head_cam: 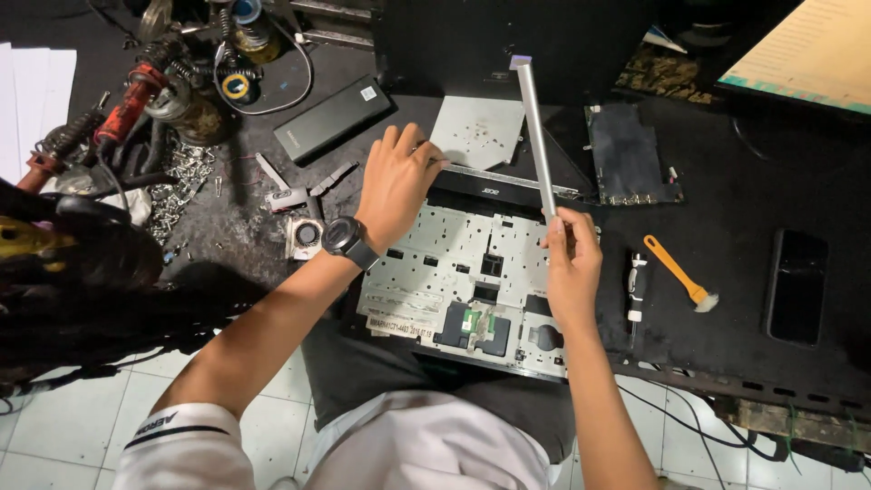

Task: Removing screws and internal components from a laptop chassis during disassembly.

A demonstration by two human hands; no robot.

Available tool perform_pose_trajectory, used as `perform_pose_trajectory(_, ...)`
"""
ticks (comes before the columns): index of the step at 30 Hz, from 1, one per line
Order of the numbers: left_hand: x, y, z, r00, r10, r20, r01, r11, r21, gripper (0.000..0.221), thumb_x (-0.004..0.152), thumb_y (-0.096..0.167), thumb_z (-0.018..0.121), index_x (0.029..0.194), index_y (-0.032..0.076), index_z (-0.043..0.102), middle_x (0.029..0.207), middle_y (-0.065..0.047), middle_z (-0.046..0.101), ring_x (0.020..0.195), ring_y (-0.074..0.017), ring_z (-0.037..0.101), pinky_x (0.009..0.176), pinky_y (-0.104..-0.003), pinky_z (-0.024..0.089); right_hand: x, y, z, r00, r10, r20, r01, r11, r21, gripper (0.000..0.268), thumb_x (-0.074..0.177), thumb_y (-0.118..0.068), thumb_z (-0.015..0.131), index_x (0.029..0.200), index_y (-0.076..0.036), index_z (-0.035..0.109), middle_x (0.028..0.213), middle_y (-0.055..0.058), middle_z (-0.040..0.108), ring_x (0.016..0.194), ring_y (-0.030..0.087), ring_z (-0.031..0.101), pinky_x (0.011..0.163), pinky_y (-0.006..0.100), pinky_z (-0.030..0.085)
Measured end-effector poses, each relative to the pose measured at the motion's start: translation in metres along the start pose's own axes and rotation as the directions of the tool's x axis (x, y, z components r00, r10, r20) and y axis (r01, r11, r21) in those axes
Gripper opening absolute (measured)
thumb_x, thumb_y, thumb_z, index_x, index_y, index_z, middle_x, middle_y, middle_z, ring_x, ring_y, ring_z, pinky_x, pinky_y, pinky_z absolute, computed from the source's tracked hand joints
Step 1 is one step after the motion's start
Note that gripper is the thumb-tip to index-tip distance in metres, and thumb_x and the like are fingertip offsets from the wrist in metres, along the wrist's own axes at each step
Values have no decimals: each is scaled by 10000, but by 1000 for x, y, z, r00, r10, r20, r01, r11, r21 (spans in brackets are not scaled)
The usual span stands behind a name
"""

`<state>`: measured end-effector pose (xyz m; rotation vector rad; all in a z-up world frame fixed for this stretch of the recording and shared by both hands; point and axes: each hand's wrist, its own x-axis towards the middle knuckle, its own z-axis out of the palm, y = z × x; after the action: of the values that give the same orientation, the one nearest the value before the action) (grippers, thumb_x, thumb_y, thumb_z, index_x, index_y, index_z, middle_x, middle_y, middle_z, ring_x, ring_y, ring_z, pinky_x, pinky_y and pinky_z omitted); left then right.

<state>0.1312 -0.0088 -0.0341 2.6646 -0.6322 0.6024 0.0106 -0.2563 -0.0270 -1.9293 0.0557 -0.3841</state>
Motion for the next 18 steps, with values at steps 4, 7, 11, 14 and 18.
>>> perform_pose_trajectory(4,24,-8,17,997,25,-76,-29,998,-52,130,894,209,772,862,138,668,926,-19,476,826,-243,480,639,-350,366,2,1,1,999,29,-31,-28,998,51,202,1134,-80,473,1209,-5,645,989,70,580,814,129,585,801,306,479)
perform_pose_trajectory(7,36,-13,32,999,44,-18,-44,999,-31,116,900,206,770,882,124,690,925,-3,479,806,-226,468,641,-347,365,1,3,-1,999,33,-25,-32,998,45,218,1137,-98,469,1220,-17,654,978,58,571,802,117,580,771,288,482)
perform_pose_trajectory(11,38,-13,42,998,61,2,-61,997,-36,105,896,201,771,887,128,696,934,-5,488,812,-223,483,636,-343,377,1,2,-1,998,50,-23,-49,998,47,218,1136,-111,473,1208,-25,660,963,48,569,793,115,583,761,289,486)
perform_pose_trajectory(14,40,-10,28,998,59,-24,-61,995,-82,76,917,181,757,914,135,696,923,-2,494,794,-237,501,619,-355,383,1,0,-1,998,61,-20,-60,997,46,219,1140,-124,472,1201,-33,662,940,39,557,796,111,574,759,283,485)
perform_pose_trajectory(18,49,30,-72,970,-170,-174,43,824,-565,134,1040,191,621,1002,72,669,963,-61,611,762,-149,536,656,-286,466,0,-15,-3,990,143,17,-143,990,-16,192,1114,-212,472,1179,-101,615,940,-9,500,841,111,551,790,264,424)
